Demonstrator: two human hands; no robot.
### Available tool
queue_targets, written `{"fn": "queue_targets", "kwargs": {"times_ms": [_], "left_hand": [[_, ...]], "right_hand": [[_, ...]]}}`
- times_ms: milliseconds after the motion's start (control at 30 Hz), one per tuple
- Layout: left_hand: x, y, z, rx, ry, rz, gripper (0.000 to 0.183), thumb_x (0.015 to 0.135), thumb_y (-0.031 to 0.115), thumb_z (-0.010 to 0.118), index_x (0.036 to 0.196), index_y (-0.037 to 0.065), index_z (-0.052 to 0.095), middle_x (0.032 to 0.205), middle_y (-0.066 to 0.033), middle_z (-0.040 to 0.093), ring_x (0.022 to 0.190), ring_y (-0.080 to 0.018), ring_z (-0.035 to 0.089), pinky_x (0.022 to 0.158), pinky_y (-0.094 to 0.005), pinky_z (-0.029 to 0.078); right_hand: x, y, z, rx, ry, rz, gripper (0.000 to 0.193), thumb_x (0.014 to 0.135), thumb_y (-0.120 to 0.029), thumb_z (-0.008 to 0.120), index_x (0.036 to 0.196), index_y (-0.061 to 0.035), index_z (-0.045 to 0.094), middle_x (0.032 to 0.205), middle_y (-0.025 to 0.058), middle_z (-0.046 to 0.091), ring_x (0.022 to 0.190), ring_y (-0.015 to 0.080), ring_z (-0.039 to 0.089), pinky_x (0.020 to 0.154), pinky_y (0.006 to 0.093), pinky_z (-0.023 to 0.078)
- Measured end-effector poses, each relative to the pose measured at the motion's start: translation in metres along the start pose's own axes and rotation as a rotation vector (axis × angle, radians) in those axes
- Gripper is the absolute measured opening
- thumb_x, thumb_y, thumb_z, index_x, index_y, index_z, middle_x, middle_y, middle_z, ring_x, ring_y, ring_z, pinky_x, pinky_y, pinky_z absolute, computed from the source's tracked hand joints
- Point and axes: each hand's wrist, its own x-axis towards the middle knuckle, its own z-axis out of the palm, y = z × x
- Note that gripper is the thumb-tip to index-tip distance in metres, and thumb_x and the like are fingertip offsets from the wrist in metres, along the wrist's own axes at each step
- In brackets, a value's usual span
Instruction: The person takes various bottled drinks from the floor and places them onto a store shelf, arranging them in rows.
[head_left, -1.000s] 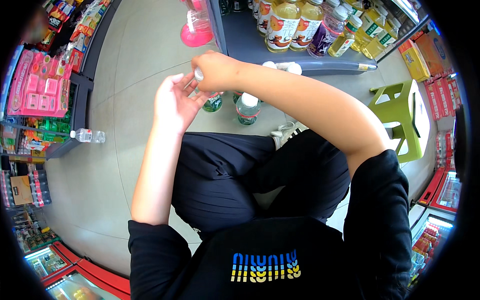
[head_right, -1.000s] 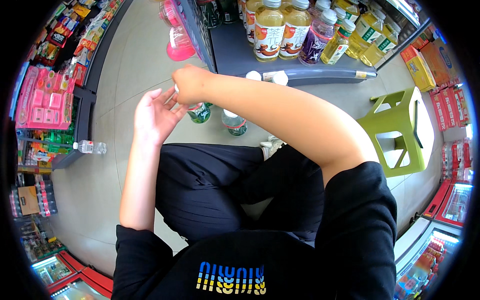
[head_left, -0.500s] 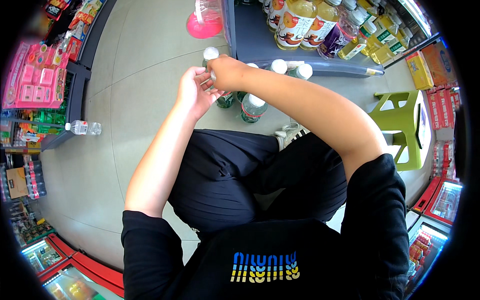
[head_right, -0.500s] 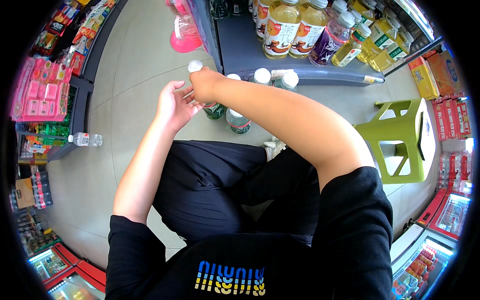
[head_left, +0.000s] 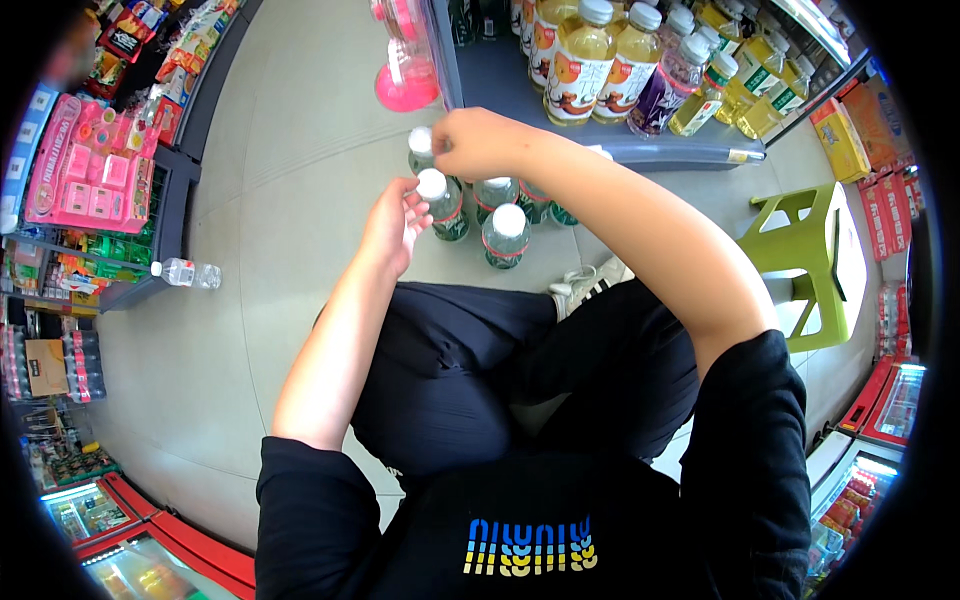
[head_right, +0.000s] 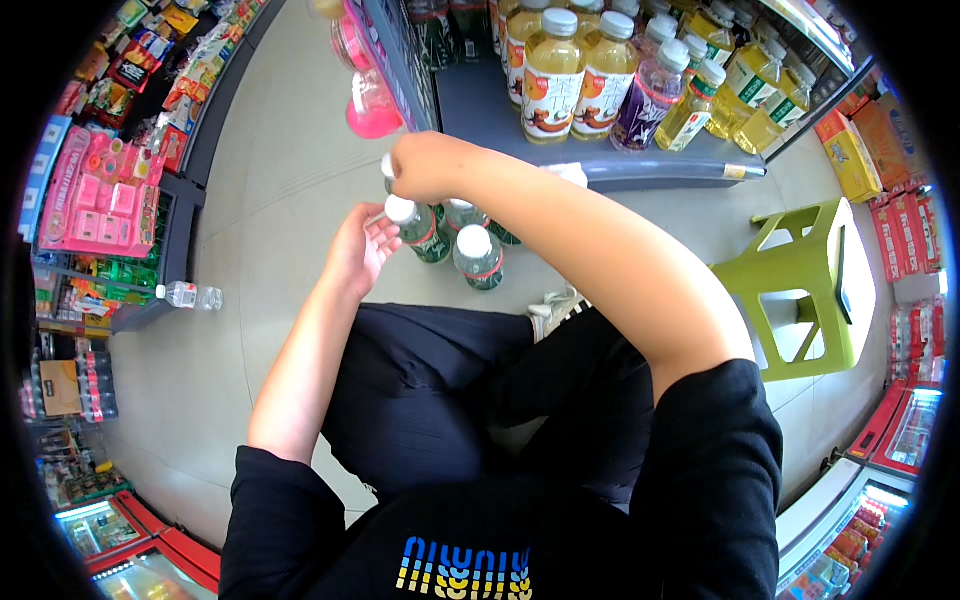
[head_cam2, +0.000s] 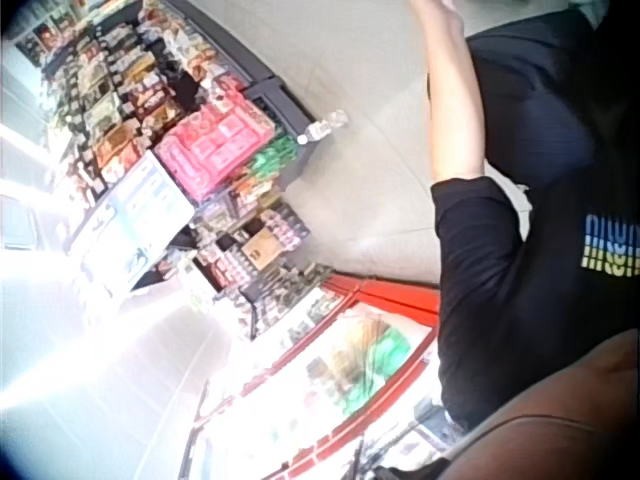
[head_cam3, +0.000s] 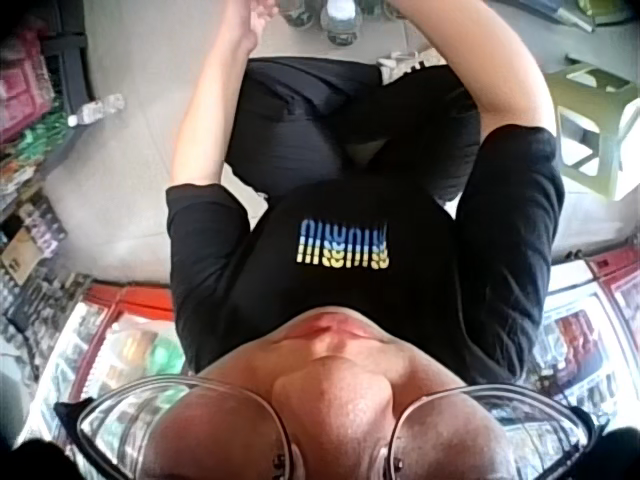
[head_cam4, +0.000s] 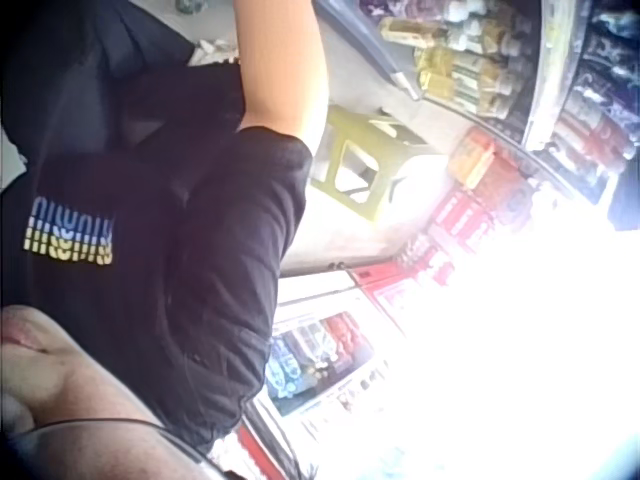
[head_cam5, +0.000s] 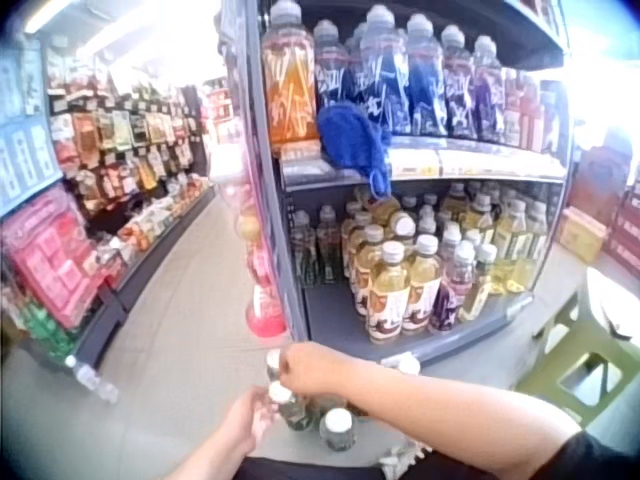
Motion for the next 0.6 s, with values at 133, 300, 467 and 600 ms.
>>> {"fn": "queue_targets", "kwargs": {"times_ms": [133,300,467,600], "left_hand": [[-0.008,-0.001,0.004,0.064,0.051,0.173,0.036,0.095,0.026,0.059,0.125,0.005,0.056,0.111,-0.0045,0.059,0.102,-0.0168,0.055,0.087,-0.0335,0.046],[-0.022,0.009,0.017,0.127,0.064,0.409,0.036,0.09,0.016,0.058,0.124,0.003,0.059,0.113,-0.006,0.06,0.102,-0.0145,0.056,0.085,-0.031,0.046],[-0.037,0.023,0.043,0.11,-0.199,0.374,0.022,0.096,0.01,0.054,0.115,0.004,0.06,0.106,-0.0064,0.064,0.097,-0.0164,0.062,0.085,-0.0314,0.051],[-0.03,0.039,0.081,0.0,-0.329,0.319,0.026,0.097,0.012,0.053,0.12,0.003,0.059,0.11,-0.0077,0.065,0.1,-0.0188,0.063,0.087,-0.0339,0.051]], "right_hand": [[-0.026,0.018,-0.02,0.033,0.041,0.005,0.024,0.085,-0.017,0.064,0.099,0.0017,0.07,0.079,0.0125,0.071,0.067,0.0201,0.072,0.066,0.034,0.057],[-0.052,0.04,-0.035,0.259,0.155,0.085,0.02,0.083,-0.014,0.062,0.092,0.0019,0.071,0.076,0.0133,0.07,0.065,0.0215,0.073,0.061,0.0349,0.058],[-0.045,0.059,-0.059,0.561,0.247,0.191,0.031,0.089,-0.013,0.063,0.115,0.0038,0.063,0.097,0.0113,0.067,0.071,0.0206,0.072,0.058,0.0315,0.061],[-0.024,0.064,-0.078,0.679,0.404,0.204,0.047,0.087,-0.011,0.067,0.13,0.0024,0.055,0.094,0.0111,0.062,0.073,0.0186,0.067,0.058,0.0331,0.06]]}}
